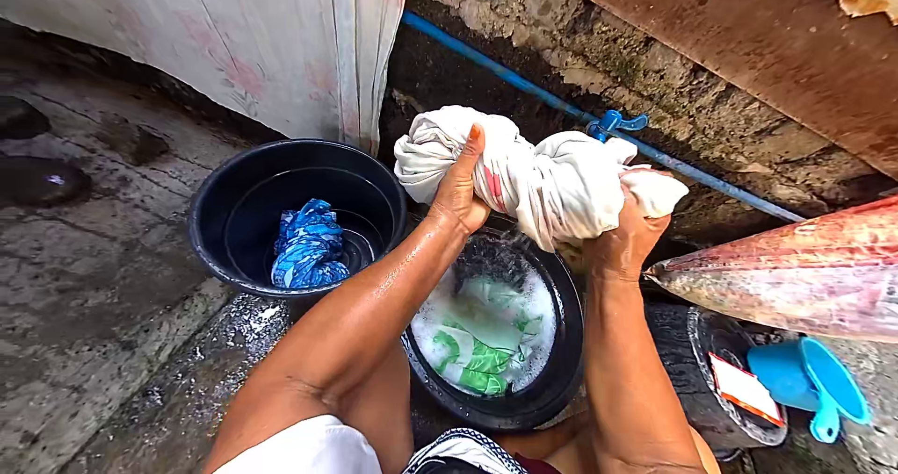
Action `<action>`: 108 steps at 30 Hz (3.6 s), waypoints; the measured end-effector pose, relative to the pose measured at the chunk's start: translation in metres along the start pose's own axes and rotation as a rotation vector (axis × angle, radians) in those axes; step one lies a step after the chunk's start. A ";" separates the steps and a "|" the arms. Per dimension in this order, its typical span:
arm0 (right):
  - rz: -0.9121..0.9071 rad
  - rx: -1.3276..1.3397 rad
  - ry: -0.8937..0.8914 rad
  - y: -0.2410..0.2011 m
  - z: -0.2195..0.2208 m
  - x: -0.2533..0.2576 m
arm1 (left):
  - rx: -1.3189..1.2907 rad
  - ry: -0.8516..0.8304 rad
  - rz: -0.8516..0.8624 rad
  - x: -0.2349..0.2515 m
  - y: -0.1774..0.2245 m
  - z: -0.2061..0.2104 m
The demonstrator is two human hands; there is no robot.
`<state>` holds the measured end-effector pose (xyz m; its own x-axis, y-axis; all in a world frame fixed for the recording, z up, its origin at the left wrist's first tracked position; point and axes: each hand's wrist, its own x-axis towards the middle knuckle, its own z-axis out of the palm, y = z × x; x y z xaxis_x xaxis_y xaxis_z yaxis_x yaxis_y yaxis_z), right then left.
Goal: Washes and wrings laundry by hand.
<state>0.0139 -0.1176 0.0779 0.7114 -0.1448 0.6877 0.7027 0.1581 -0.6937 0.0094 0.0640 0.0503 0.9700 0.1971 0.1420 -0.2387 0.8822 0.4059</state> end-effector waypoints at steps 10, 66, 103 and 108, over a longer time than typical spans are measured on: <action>-0.381 -0.484 -0.373 -0.028 0.032 -0.009 | 0.006 0.048 -0.025 -0.001 0.013 -0.008; 0.698 0.026 -0.252 0.019 -0.041 -0.080 | 0.533 -0.126 -0.485 -0.049 0.005 -0.021; 1.129 0.063 -0.575 0.011 -0.018 -0.113 | 2.294 -0.387 -0.476 0.018 -0.011 0.035; 1.058 0.560 -0.549 0.000 -0.045 -0.110 | 1.753 -0.001 -0.661 0.019 0.016 0.034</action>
<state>-0.0643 -0.1459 -0.0073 0.7225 0.6902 -0.0403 -0.3814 0.3493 -0.8559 0.0223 0.0674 0.0905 0.9133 0.0504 -0.4042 0.3566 -0.5787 0.7335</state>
